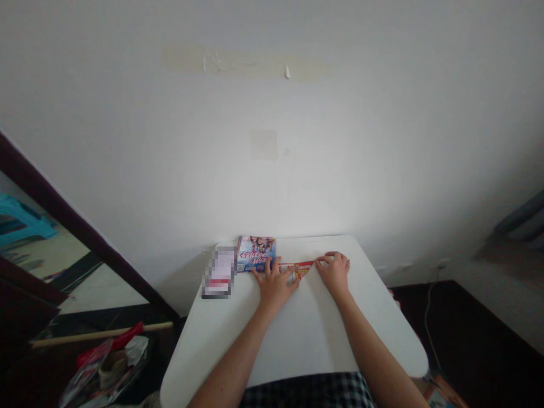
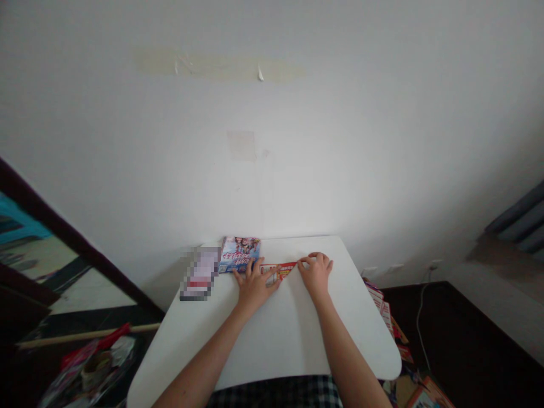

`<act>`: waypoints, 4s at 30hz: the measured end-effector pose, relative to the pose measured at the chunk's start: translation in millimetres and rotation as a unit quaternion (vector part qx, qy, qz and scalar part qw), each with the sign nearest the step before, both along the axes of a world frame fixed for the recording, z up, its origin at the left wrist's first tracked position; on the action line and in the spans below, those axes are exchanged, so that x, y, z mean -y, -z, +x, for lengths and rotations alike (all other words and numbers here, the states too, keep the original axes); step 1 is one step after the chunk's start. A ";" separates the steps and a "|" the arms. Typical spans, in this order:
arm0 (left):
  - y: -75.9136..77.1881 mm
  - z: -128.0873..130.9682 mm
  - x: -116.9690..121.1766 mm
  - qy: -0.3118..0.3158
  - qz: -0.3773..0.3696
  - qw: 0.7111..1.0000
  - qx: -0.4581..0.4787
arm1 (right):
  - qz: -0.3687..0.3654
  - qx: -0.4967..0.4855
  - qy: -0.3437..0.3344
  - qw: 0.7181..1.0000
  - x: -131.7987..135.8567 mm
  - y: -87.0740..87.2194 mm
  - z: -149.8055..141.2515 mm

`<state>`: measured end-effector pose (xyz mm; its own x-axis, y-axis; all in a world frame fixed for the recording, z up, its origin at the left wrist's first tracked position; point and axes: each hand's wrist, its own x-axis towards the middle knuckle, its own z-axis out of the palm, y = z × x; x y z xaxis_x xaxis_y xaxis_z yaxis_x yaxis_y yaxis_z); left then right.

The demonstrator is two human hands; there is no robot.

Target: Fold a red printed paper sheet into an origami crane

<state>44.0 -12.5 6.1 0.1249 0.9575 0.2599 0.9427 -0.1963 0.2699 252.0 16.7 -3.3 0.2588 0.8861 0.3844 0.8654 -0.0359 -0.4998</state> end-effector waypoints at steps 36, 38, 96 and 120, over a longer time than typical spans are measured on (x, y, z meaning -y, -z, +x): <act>-3.9 0.3 2.2 -0.002 -0.011 1.000 -0.005 | -0.016 0.043 -0.055 0.997 2.6 0.1 -8.6; -4.5 0.1 2.5 -0.003 -0.017 1.000 -0.002 | -0.018 0.045 -0.065 0.997 3.6 -0.2 -8.8; -6.1 -2.7 2.8 0.023 -0.032 0.999 -0.014 | -0.027 0.071 -0.100 0.992 17.0 -8.4 -16.4; -5.1 -3.3 1.8 0.021 -0.043 0.998 -0.035 | -0.070 0.073 -0.136 0.986 20.5 -14.0 -16.4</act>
